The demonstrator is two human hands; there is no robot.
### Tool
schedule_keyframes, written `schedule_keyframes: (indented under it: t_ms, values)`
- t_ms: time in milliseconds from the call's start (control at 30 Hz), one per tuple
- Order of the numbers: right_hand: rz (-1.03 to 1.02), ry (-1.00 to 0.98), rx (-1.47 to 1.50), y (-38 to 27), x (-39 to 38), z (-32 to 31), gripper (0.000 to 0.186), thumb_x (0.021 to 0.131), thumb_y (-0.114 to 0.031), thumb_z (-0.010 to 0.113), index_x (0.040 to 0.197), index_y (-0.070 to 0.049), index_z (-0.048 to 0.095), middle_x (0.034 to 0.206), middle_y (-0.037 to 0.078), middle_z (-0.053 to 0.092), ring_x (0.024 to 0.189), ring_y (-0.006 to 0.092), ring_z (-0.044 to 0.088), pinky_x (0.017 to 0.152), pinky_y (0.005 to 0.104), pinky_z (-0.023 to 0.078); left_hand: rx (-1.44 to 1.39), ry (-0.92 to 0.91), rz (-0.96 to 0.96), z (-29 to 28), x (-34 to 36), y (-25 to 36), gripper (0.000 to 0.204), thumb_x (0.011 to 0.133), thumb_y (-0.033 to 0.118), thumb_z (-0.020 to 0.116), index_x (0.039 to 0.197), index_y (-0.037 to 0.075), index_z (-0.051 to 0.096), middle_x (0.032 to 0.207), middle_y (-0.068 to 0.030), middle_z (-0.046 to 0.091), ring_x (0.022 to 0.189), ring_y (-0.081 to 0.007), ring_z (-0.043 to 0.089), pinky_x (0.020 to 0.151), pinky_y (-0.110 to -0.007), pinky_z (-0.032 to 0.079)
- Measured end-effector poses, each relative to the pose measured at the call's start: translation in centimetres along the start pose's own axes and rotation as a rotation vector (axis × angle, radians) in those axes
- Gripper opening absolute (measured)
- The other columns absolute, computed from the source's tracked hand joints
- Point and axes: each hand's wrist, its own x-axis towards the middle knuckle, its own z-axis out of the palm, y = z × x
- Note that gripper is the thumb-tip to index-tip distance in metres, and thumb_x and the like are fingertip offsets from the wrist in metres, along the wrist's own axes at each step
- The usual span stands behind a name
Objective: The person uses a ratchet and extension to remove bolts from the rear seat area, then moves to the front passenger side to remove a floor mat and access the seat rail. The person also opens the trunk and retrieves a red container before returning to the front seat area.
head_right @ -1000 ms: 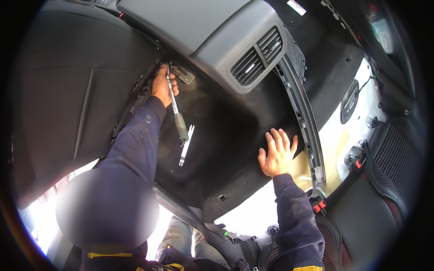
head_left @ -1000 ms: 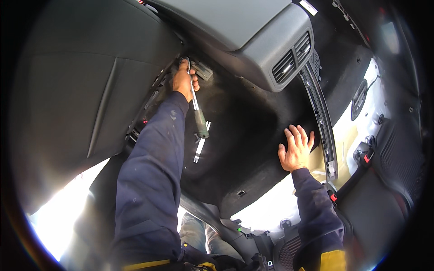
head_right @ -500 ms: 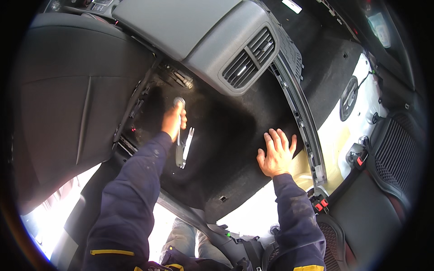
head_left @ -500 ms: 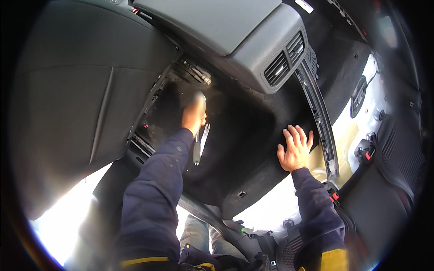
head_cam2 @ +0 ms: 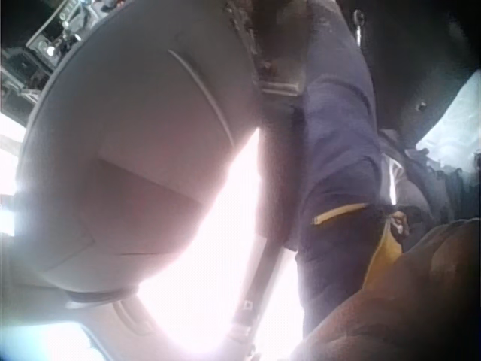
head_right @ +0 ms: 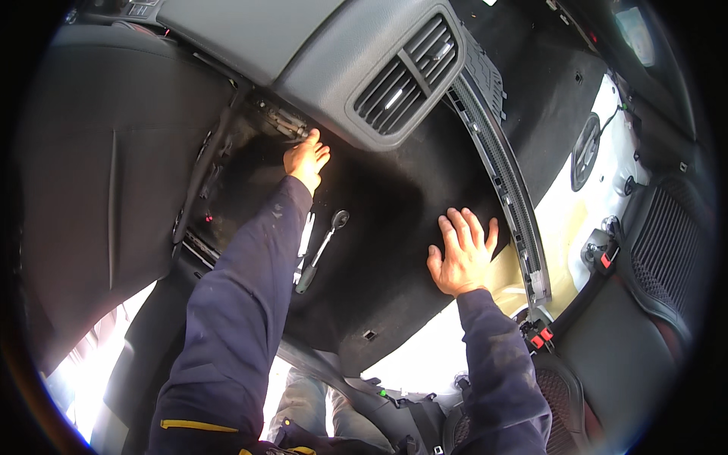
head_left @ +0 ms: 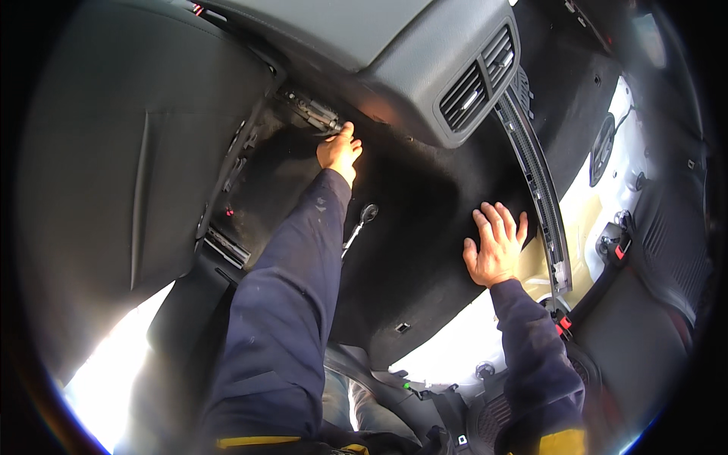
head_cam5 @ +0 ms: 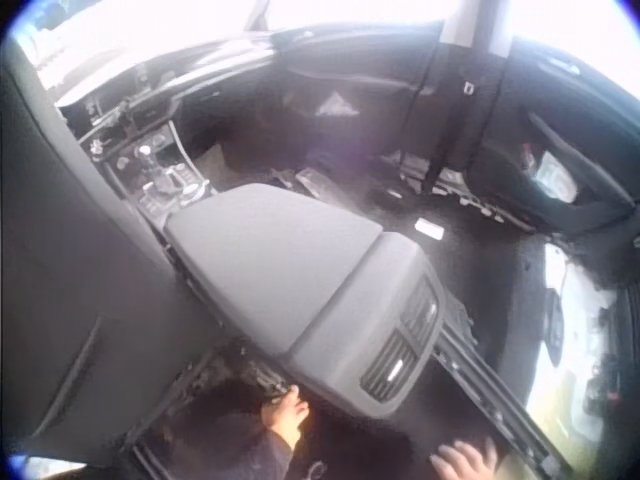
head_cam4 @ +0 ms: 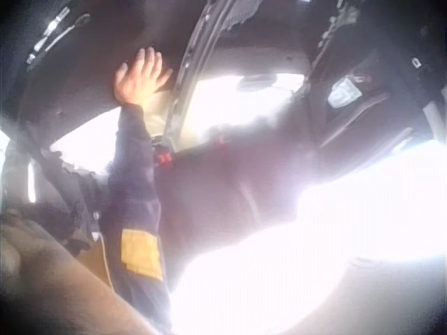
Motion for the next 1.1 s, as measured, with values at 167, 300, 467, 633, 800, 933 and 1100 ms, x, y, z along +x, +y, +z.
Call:
schedule_keyframes:
  t_ms: [167, 300, 467, 633, 800, 933, 1100]
  values:
    - [0.002, -0.022, -0.010, -0.1, -0.2, -0.1, 0.060, 0.084, -0.032, 0.072, 0.140, -0.009, 0.068, 0.153, 0.008, 0.059, 0.151, 0.0312, 0.046, 0.127, 0.0717, 0.019, -0.328, 0.064, 0.013, 0.6, 1.3, 0.3, 0.034, 0.107, 0.022, 0.073, 0.128, -0.005, 0.067, 0.126, -0.0182, 0.074, 0.106, -0.0324, 0.076, 0.098, -0.044, 0.066]
    - [0.012, -0.027, -0.007, -0.1, -0.1, 0.0, 0.060, 0.084, -0.032, 0.072, 0.140, -0.010, 0.068, 0.153, 0.007, 0.059, 0.151, 0.0309, 0.046, 0.127, 0.0713, 0.019, -0.050, -0.011, 0.115, -3.5, -0.6, 1.1, 0.025, 0.101, 0.011, 0.079, 0.112, -0.001, 0.062, 0.101, -0.0161, 0.075, 0.083, -0.0258, 0.076, 0.078, -0.042, 0.067]
    - [0.004, -0.010, 0.004, -0.1, -0.2, -0.2, 0.061, 0.083, -0.032, 0.073, 0.140, -0.010, 0.067, 0.153, 0.006, 0.059, 0.150, 0.0298, 0.046, 0.127, 0.0709, 0.019, 0.556, 0.150, 0.574, -8.6, -1.7, 9.0, 0.028, 0.101, 0.019, 0.079, 0.115, -0.003, 0.072, 0.089, -0.0160, 0.076, 0.067, -0.0200, 0.073, 0.062, -0.036, 0.059]
    - [0.011, -0.012, 0.004, -0.3, 0.0, -0.4, 0.061, 0.083, -0.032, 0.073, 0.140, -0.010, 0.067, 0.153, 0.007, 0.058, 0.151, 0.0297, 0.046, 0.127, 0.0709, 0.020, 1.277, 0.312, 1.077, -7.5, -2.7, 12.6, 0.037, 0.103, 0.036, 0.072, 0.124, 0.006, 0.077, 0.111, -0.0260, 0.078, 0.102, -0.0429, 0.076, 0.088, -0.050, 0.060]
    - [0.007, -0.014, 0.000, -0.1, -0.2, -0.3, 0.061, 0.084, -0.033, 0.073, 0.140, -0.009, 0.068, 0.154, 0.008, 0.058, 0.151, 0.0301, 0.045, 0.128, 0.0707, 0.019, 1.393, 0.333, 1.179, -6.0, -2.9, 11.7, 0.032, 0.104, 0.033, 0.071, 0.126, 0.011, 0.077, 0.113, -0.0241, 0.077, 0.096, -0.0461, 0.075, 0.084, -0.055, 0.060]
    - [0.015, -0.006, 0.012, -0.1, -0.5, -0.2, 0.060, 0.084, -0.033, 0.073, 0.140, -0.009, 0.068, 0.153, 0.008, 0.059, 0.151, 0.0302, 0.046, 0.128, 0.0705, 0.020, 1.481, 0.342, 1.279, -6.8, -2.1, 12.8, 0.029, 0.102, 0.024, 0.071, 0.128, 0.012, 0.076, 0.117, -0.0237, 0.076, 0.096, -0.0448, 0.076, 0.085, -0.054, 0.061]
    - [0.021, -0.018, 0.008, -0.2, -0.2, -0.4, 0.060, 0.085, -0.033, 0.073, 0.139, -0.009, 0.069, 0.153, 0.008, 0.059, 0.151, 0.0299, 0.046, 0.129, 0.0702, 0.020, 1.655, 0.362, 1.251, -6.5, -1.6, 13.3, 0.037, 0.091, 0.012, 0.076, 0.128, 0.010, 0.075, 0.123, -0.0244, 0.075, 0.100, -0.0413, 0.078, 0.088, -0.050, 0.064]
